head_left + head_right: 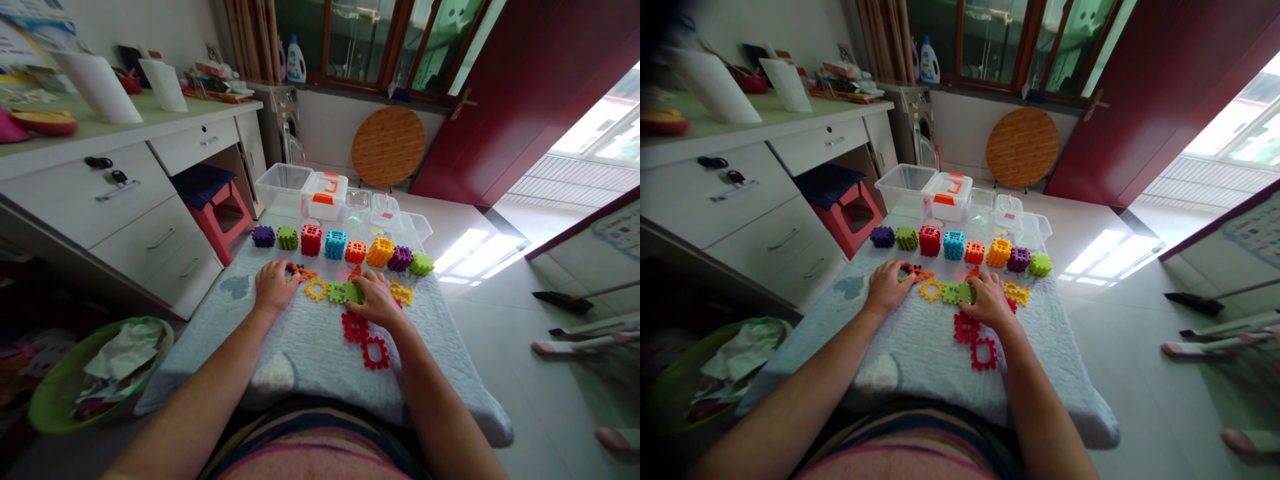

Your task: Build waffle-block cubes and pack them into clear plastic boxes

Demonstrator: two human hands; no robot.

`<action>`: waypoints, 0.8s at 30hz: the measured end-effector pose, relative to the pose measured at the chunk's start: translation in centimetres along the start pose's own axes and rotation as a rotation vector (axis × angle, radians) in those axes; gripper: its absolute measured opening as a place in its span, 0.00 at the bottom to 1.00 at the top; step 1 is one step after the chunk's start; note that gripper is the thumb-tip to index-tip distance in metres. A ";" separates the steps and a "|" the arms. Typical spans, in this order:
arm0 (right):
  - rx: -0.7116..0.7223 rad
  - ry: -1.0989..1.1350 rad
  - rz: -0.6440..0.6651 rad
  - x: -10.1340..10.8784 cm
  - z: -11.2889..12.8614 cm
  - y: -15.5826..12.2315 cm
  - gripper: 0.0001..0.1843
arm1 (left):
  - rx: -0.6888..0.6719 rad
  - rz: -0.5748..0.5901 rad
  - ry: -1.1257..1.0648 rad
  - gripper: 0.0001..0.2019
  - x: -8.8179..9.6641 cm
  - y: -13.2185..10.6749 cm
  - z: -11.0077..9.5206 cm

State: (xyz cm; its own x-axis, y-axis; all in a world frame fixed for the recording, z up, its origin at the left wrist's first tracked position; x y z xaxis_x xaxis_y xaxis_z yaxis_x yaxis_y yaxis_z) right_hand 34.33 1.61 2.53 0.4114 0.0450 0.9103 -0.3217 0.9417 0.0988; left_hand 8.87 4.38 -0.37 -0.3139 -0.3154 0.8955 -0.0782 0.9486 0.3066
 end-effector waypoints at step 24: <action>0.135 0.052 0.022 -1.9 2.5 1.2 0.26 | -0.168 -0.192 -0.148 0.14 2.4 -1.4 -3.1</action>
State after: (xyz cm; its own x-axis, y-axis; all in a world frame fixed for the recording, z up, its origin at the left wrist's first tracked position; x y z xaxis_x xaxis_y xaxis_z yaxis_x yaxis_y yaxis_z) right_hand 31.03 1.85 1.88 0.4454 0.0861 0.8912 -0.4415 0.8871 0.1349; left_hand 11.11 2.17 2.34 -0.4444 -0.4694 0.7630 0.0045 0.8506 0.5259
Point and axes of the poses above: each hand's wrist, its own y-axis towards the middle knuckle, its own x-axis out of the back of the hand, z = x × y, the point moved 4 cm from there along y, towards the middle knuckle, and after that the axes turned 5 degrees about y, right-handed, at the moved point
